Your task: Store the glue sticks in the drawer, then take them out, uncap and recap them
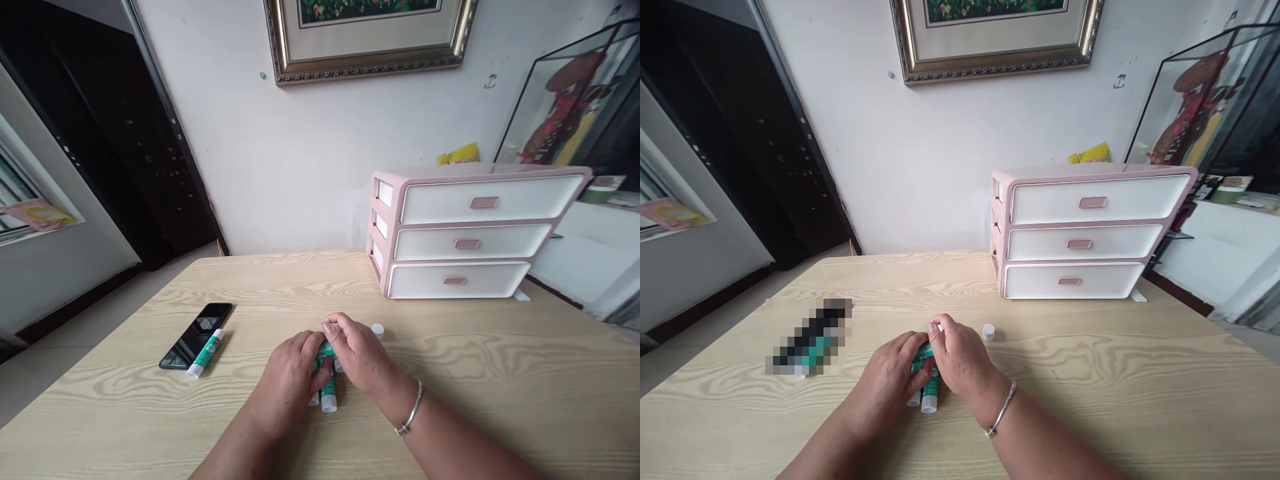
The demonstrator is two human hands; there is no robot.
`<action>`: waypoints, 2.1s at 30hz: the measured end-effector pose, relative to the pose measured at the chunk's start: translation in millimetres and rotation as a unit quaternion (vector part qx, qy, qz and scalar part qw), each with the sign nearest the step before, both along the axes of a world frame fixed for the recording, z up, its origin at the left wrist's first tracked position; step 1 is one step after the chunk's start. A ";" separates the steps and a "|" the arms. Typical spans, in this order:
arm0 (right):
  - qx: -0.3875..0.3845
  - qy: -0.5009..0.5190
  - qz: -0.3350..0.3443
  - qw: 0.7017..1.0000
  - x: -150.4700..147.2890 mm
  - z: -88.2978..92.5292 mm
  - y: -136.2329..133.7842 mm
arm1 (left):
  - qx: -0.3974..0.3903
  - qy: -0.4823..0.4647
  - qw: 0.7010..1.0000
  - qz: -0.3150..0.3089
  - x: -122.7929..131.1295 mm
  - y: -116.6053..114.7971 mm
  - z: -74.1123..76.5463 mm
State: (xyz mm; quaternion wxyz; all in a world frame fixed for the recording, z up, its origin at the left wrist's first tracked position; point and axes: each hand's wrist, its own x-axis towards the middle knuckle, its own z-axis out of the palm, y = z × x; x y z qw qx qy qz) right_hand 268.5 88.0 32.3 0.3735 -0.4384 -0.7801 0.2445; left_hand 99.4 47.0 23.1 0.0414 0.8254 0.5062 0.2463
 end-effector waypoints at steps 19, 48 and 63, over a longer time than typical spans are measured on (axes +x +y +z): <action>0.037 0.081 0.011 0.996 23.6 -6.5 7.3 | -0.327 -0.334 0.873 -0.137 -11.9 -11.3 26.0; -0.053 -0.248 -0.157 0.955 58.8 -23.3 65.1 | -0.127 0.132 0.837 0.515 -95.5 11.5 1.9; -0.054 -0.267 -0.150 0.951 61.8 -23.9 61.3 | -0.138 0.055 0.814 0.562 -110.3 8.0 7.0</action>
